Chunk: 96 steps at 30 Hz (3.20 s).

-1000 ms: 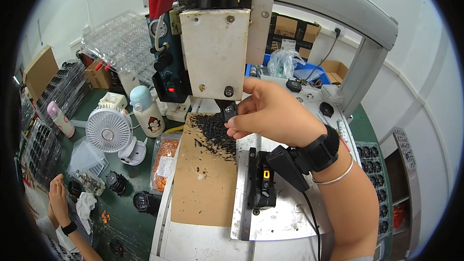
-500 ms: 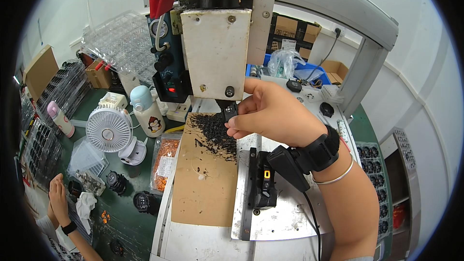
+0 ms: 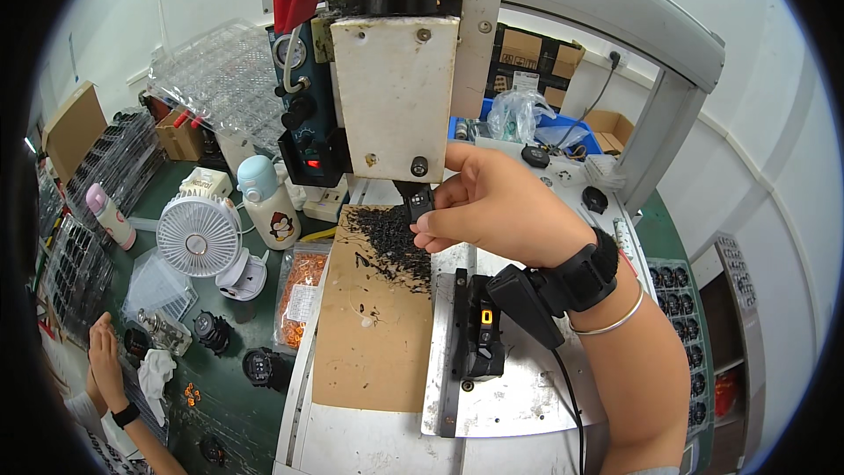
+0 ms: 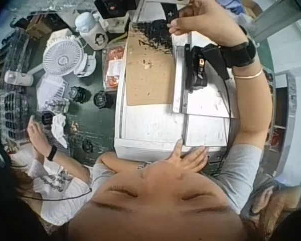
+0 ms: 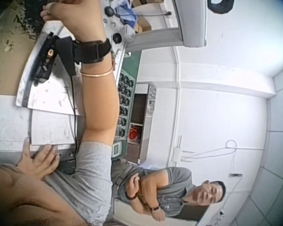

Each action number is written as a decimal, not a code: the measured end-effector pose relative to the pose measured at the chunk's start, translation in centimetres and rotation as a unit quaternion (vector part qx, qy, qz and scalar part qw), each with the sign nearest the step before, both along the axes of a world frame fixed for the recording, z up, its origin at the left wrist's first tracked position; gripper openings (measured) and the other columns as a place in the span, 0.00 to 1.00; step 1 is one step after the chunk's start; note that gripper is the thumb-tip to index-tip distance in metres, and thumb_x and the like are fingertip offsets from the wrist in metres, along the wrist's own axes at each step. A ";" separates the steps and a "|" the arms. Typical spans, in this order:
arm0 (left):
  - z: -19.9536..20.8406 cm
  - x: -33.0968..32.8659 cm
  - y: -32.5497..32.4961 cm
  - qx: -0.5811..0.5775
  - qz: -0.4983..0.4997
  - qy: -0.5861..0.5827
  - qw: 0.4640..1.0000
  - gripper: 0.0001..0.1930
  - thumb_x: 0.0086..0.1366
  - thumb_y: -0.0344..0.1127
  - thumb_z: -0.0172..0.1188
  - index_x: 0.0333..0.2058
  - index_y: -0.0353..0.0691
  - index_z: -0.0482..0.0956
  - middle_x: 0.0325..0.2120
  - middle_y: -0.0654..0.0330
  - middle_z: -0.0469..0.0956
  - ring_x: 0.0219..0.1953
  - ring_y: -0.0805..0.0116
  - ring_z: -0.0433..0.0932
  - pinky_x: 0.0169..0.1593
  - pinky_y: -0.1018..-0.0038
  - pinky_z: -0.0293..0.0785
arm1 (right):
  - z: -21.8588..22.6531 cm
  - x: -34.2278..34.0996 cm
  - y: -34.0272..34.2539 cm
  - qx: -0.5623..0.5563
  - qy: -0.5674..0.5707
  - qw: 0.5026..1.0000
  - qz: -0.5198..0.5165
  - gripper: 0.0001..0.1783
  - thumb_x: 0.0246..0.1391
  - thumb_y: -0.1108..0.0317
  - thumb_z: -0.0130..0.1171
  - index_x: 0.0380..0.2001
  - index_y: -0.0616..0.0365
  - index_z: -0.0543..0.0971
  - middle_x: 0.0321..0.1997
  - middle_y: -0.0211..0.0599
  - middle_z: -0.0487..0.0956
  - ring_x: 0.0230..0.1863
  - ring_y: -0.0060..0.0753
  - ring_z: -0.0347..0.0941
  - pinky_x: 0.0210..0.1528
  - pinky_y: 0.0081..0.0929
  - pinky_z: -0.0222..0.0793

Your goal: The person is placing small electronic components into a testing or assembly jig and operating the machine.

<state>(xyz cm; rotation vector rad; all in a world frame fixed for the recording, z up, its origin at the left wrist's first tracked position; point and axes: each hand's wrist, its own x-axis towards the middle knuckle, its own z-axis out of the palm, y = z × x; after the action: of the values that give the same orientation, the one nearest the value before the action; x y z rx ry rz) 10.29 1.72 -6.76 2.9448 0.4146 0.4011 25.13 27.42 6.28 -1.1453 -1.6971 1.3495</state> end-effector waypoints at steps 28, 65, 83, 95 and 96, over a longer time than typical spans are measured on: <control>0.3 -0.2 0.1 0.001 0.006 -0.006 1.000 0.27 0.61 0.52 0.35 0.53 0.41 0.61 0.59 0.51 0.54 0.64 0.59 0.45 0.48 0.29 0.46 | -0.1 0.2 0.0 -0.015 -0.003 1.000 0.007 0.17 0.45 0.82 0.54 0.41 0.72 0.66 0.27 0.42 0.76 0.32 0.35 0.77 0.36 0.26 0.76; 0.6 -0.2 0.2 -0.021 0.008 -0.010 1.000 0.26 0.61 0.50 0.35 0.53 0.42 0.62 0.59 0.51 0.53 0.64 0.57 0.46 0.47 0.28 0.47 | -0.5 0.8 0.3 -0.060 -0.069 0.994 -0.055 0.11 0.44 0.75 0.54 0.32 0.72 0.72 0.25 0.35 0.75 0.23 0.23 0.74 0.28 0.17 0.73; 0.2 0.0 0.2 0.028 0.018 -0.031 0.999 0.24 0.60 0.50 0.36 0.51 0.43 0.63 0.58 0.51 0.56 0.63 0.57 0.49 0.47 0.27 0.48 | -0.7 0.8 0.3 0.055 -0.049 0.987 -0.141 0.08 0.43 0.76 0.54 0.30 0.66 0.74 0.20 0.32 0.74 0.18 0.19 0.70 0.22 0.16 0.70; -0.2 0.1 0.0 0.013 0.019 -0.024 0.999 0.25 0.60 0.50 0.36 0.52 0.43 0.62 0.58 0.51 0.56 0.64 0.58 0.48 0.46 0.28 0.50 | -0.4 0.6 -0.2 0.057 -0.077 0.986 -0.134 0.08 0.43 0.76 0.53 0.31 0.66 0.74 0.20 0.30 0.73 0.18 0.18 0.69 0.22 0.15 0.68; -0.4 0.2 0.0 -0.002 0.009 -0.028 1.000 0.24 0.59 0.49 0.40 0.51 0.44 0.63 0.58 0.49 0.55 0.63 0.54 0.46 0.46 0.27 0.50 | -0.4 0.6 -0.1 0.058 -0.079 0.986 -0.136 0.08 0.43 0.76 0.53 0.31 0.66 0.74 0.20 0.30 0.73 0.18 0.18 0.69 0.22 0.15 0.68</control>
<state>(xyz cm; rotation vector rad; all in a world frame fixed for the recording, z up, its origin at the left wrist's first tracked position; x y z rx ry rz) 10.46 1.70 -7.18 2.9209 0.4361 0.4829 25.76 27.28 5.89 -1.3892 -1.6342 1.0019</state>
